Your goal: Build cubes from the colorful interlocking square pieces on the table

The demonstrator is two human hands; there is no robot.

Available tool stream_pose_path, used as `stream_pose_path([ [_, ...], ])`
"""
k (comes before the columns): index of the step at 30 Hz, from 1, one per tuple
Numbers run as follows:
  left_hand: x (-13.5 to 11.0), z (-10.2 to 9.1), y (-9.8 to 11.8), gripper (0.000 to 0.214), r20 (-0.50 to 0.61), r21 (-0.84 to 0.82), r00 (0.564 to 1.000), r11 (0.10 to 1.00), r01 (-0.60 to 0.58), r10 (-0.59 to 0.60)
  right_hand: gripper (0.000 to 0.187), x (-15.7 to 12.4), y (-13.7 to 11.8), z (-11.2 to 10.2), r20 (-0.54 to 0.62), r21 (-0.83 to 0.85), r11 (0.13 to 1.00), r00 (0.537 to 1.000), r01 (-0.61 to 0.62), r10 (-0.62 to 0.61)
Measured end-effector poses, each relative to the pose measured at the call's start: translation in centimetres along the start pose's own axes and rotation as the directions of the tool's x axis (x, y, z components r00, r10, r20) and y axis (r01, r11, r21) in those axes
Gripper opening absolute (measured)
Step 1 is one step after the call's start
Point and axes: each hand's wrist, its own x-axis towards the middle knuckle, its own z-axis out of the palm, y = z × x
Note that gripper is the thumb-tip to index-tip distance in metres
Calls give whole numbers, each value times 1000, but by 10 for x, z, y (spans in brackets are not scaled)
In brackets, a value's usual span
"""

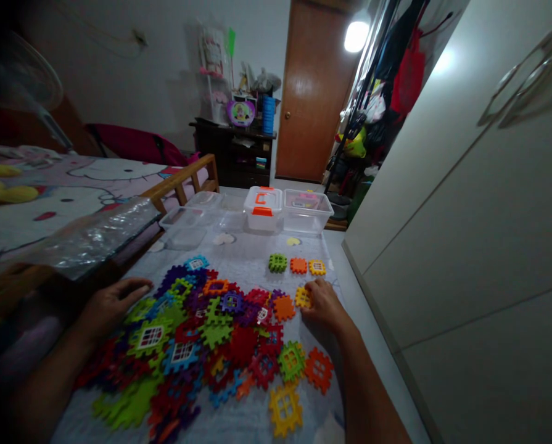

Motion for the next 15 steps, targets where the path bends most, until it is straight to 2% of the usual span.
stream_pose_path([
  [4,1,0,-3,51,11,10,1000,1000,17,-17,42,6,16,-16,-68,57,997,996,54,-50],
  [7,2,0,-5,50,-3,19,1000,1000,10,-10,45,23,37,-35,-135,20,999,990,44,-41],
  [11,2,1,-5,50,-15,19,1000,1000,4,-4,48,57,61,-52,-79,-37,999,997,21,-24],
  [15,3,1,-4,49,-19,35,1000,999,1,-1,52,82,75,-52,-10,-42,999,1000,5,-6],
])
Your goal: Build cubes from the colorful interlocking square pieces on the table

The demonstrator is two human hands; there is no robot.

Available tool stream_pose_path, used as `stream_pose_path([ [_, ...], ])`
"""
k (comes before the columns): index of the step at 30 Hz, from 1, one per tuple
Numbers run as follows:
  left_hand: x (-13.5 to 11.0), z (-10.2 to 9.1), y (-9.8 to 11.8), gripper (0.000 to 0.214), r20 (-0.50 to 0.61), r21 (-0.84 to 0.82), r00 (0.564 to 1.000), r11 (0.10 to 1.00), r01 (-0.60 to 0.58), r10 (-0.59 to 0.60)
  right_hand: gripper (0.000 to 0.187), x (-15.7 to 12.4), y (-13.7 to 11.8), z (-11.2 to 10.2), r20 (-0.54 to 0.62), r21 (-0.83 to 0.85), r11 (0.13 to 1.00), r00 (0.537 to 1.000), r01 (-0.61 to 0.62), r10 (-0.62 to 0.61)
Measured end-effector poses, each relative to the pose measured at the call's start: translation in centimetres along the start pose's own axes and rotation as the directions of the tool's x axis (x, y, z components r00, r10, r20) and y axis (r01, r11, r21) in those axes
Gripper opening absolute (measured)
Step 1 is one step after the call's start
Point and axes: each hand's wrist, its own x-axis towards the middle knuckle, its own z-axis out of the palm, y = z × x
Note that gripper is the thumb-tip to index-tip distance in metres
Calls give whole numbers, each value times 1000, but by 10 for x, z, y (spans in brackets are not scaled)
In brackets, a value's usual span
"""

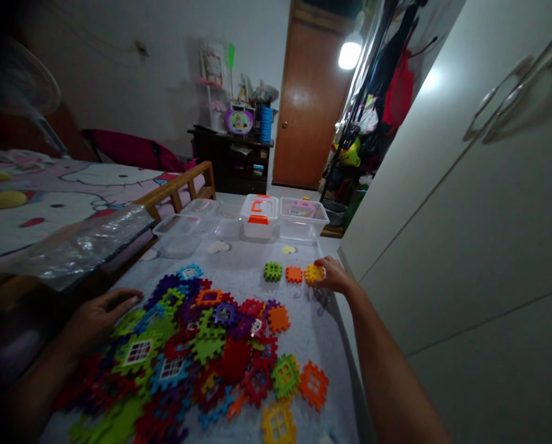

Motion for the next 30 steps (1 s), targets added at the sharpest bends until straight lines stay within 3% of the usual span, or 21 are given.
stream_pose_path([
  [11,-1,-2,2,51,-4,16,1000,1000,26,-26,55,11,9,11,130,22,999,990,-50,46],
  [17,0,-2,0,49,5,27,1000,999,29,-29,54,10,2,11,107,45,998,993,-48,43],
  [24,-3,-3,8,48,-16,36,1000,999,15,-15,84,-19,-20,2,-14,117,990,997,-73,75],
  [27,-5,-5,13,49,-10,53,999,998,35,-35,67,-48,-44,2,-12,223,975,1000,-4,7],
  [30,-6,-5,18,50,-7,51,999,998,46,-46,46,-75,-73,13,165,311,949,981,44,-100],
])
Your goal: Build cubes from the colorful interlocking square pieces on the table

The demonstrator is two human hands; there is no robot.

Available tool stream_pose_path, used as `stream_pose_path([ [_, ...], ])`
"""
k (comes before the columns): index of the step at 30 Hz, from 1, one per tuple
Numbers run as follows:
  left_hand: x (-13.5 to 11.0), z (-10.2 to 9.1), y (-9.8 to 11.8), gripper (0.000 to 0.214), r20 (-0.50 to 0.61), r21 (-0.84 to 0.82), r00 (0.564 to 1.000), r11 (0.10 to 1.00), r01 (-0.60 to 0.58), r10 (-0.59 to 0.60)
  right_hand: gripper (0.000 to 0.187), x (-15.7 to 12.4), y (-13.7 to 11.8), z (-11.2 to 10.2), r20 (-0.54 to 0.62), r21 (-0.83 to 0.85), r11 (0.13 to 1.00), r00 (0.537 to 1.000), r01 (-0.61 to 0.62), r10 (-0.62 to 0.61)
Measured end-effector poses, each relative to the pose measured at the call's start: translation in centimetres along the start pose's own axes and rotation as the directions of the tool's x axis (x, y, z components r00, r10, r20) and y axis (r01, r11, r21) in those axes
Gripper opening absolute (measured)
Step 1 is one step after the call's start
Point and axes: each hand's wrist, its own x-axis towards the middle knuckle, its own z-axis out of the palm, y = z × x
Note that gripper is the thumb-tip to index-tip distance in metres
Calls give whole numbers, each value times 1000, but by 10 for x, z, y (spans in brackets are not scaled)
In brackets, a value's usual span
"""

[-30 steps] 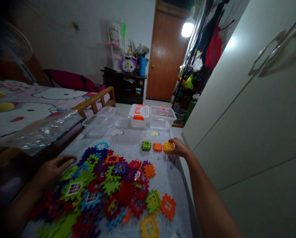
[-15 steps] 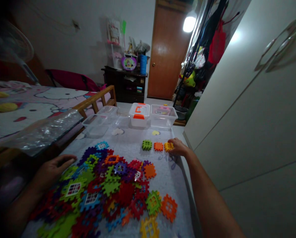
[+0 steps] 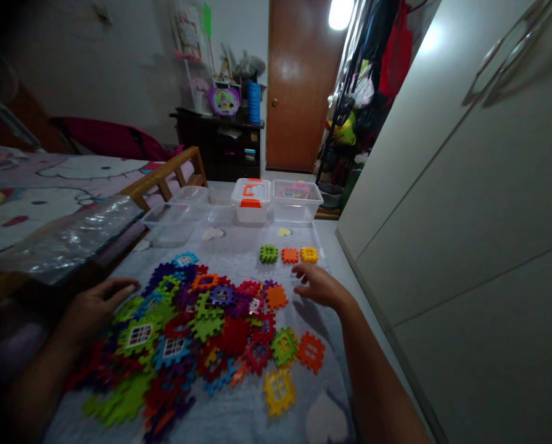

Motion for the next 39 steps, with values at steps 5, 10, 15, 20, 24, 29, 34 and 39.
stream_pose_path([
  [5,0,1,0,50,1,-36,1000,999,-28,28,59,-12,-25,39,-31,-40,993,993,110,-111],
  [10,-1,1,1,48,-12,-62,999,997,-40,40,55,-5,-28,51,-58,-70,988,988,138,-142],
  [15,-2,0,3,49,-11,-57,999,998,-33,32,41,-6,-21,42,-94,-63,994,991,94,-99],
  [20,0,2,-1,48,-18,-51,999,997,-51,50,39,-10,-6,36,-188,-113,994,982,-4,-17],
  [24,0,2,-2,49,-16,-42,999,998,-42,41,41,-10,0,37,-166,-154,986,986,-61,35],
  [29,1,3,-6,49,-9,-44,998,997,-57,57,40,-16,-1,23,-180,-107,990,981,-91,71],
  [34,3,4,-11,48,-9,-17,998,998,-58,58,6,-45,-11,6,68,-173,972,983,-158,172],
  [39,3,2,-8,48,-1,-8,998,998,-56,56,22,-81,-32,20,168,-222,955,958,-195,234],
])
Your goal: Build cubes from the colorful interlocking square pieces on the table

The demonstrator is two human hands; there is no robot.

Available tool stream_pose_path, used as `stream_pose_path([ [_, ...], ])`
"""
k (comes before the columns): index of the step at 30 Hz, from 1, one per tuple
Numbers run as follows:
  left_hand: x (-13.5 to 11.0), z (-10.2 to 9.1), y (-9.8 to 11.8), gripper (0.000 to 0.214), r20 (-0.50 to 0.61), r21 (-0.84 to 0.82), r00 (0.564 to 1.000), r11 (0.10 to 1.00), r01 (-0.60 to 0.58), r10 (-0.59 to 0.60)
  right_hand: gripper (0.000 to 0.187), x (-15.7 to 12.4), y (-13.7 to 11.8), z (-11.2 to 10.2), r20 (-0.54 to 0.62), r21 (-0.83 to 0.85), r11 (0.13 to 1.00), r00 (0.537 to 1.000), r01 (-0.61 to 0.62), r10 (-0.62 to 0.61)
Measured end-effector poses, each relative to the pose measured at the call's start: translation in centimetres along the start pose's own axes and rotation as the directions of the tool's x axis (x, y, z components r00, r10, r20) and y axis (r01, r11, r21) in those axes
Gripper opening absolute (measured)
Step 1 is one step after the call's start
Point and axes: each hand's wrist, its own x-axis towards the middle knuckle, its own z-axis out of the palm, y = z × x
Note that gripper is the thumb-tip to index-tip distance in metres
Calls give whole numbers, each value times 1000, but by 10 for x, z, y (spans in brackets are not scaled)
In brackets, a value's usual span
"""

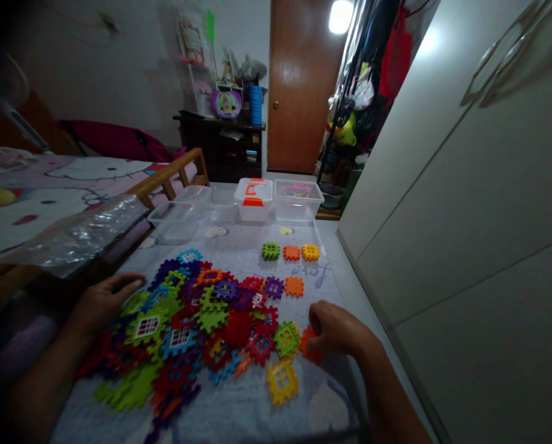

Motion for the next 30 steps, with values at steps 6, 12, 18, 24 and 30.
stream_pose_path([
  [6,-1,0,3,49,-7,-20,1000,1000,-10,10,31,-15,-6,26,-136,-64,996,989,55,-63],
  [12,-1,0,3,47,-2,-21,1000,1000,-10,10,20,-6,-4,6,-148,54,987,978,154,-144],
  [18,-1,1,2,49,-6,-29,1000,1000,0,0,19,21,0,-9,-139,184,977,986,111,-86],
  [24,0,2,-1,49,-13,-35,1000,999,-11,10,34,32,22,9,-326,72,995,945,63,-36],
  [30,2,3,-7,50,7,-34,1000,999,4,-4,25,24,16,11,-290,-25,999,956,30,-36],
])
